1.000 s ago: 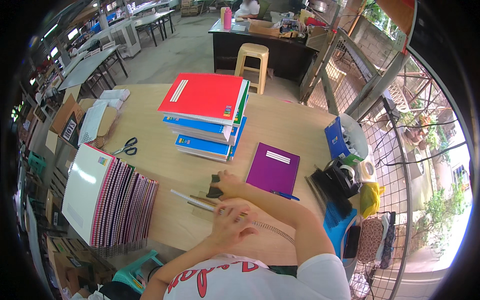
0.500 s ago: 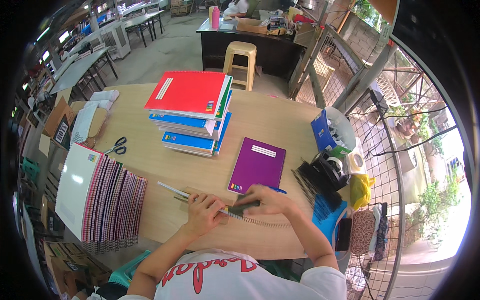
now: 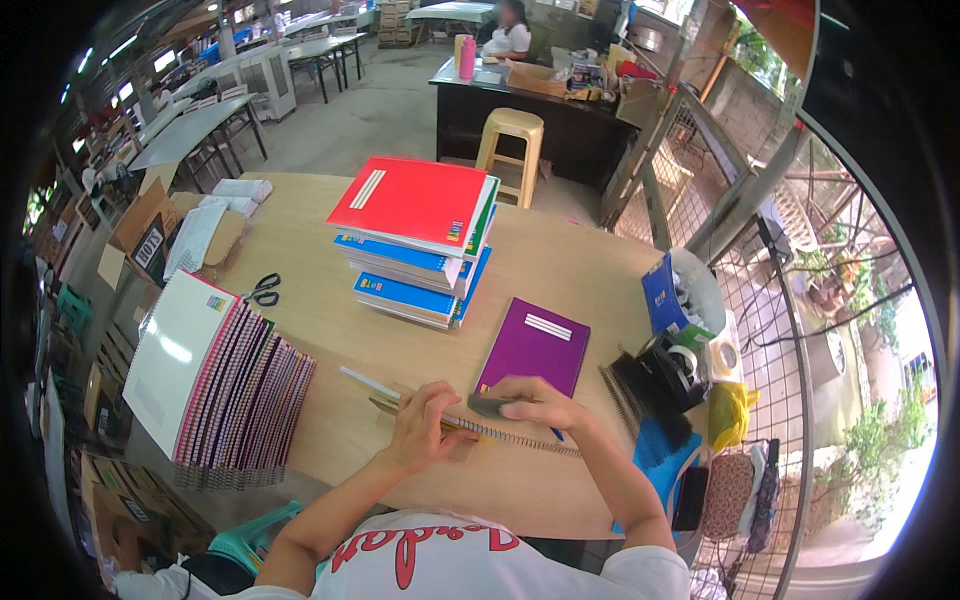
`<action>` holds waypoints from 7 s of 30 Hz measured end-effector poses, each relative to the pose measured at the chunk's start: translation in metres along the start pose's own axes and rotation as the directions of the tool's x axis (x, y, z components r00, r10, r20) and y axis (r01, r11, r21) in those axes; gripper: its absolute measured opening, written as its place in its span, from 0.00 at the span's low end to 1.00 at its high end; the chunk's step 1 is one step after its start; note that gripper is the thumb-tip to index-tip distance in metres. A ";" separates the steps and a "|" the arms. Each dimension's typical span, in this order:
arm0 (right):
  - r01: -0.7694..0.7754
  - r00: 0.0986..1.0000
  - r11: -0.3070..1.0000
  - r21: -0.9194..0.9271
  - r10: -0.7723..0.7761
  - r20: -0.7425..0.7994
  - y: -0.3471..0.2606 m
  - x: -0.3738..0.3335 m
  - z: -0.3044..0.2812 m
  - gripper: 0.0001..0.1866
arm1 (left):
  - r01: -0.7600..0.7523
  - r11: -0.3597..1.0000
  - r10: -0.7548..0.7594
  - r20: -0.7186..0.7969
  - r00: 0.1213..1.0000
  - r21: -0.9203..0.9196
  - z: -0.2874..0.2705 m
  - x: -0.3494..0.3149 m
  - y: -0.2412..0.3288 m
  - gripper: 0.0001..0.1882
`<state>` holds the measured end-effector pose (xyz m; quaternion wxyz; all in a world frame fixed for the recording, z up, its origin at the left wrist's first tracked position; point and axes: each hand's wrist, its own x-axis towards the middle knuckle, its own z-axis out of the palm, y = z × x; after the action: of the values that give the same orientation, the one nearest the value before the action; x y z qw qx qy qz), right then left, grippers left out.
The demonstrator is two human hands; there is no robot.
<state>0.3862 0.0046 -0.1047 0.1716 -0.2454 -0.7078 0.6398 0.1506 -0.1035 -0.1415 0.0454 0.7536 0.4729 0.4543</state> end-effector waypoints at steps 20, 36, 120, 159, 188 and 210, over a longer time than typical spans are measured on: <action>-0.045 0.973 0.998 0.045 0.034 0.227 -0.003 0.041 0.005 0.31 | 0.093 0.977 -0.093 -0.011 0.996 0.190 -0.037 -0.009 -0.047 0.28; 0.013 0.995 0.688 -0.726 0.060 0.075 -0.023 0.089 0.025 0.30 | 0.397 0.701 -0.528 -0.057 0.847 -0.592 -0.048 -0.038 -0.111 0.40; 0.621 0.608 -0.441 -0.648 -0.251 0.753 -0.135 0.182 0.112 0.09 | 0.373 0.232 -0.667 0.132 0.733 -0.898 -0.061 -0.034 -0.118 0.10; -0.630 0.664 0.373 -0.682 -0.196 -0.721 0.184 -0.074 0.011 0.26 | 0.107 0.706 -0.451 0.328 0.830 0.700 -0.395 0.120 -0.111 0.10; -0.297 0.795 0.495 -0.817 -0.346 -0.499 0.160 -0.089 0.067 0.23 | 0.450 0.707 -0.570 0.062 0.820 0.546 -0.160 0.256 -0.288 0.21; 0.419 0.620 0.898 0.133 -0.176 -0.765 -0.084 0.100 0.022 0.27 | 0.370 0.779 -0.469 -0.078 0.880 -0.506 -0.161 0.117 -0.108 0.24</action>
<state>0.2814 0.0383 -0.0309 0.5816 -0.3306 -0.5034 0.5469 -0.0224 -0.0141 -0.0263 0.2819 0.5443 0.5050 0.6076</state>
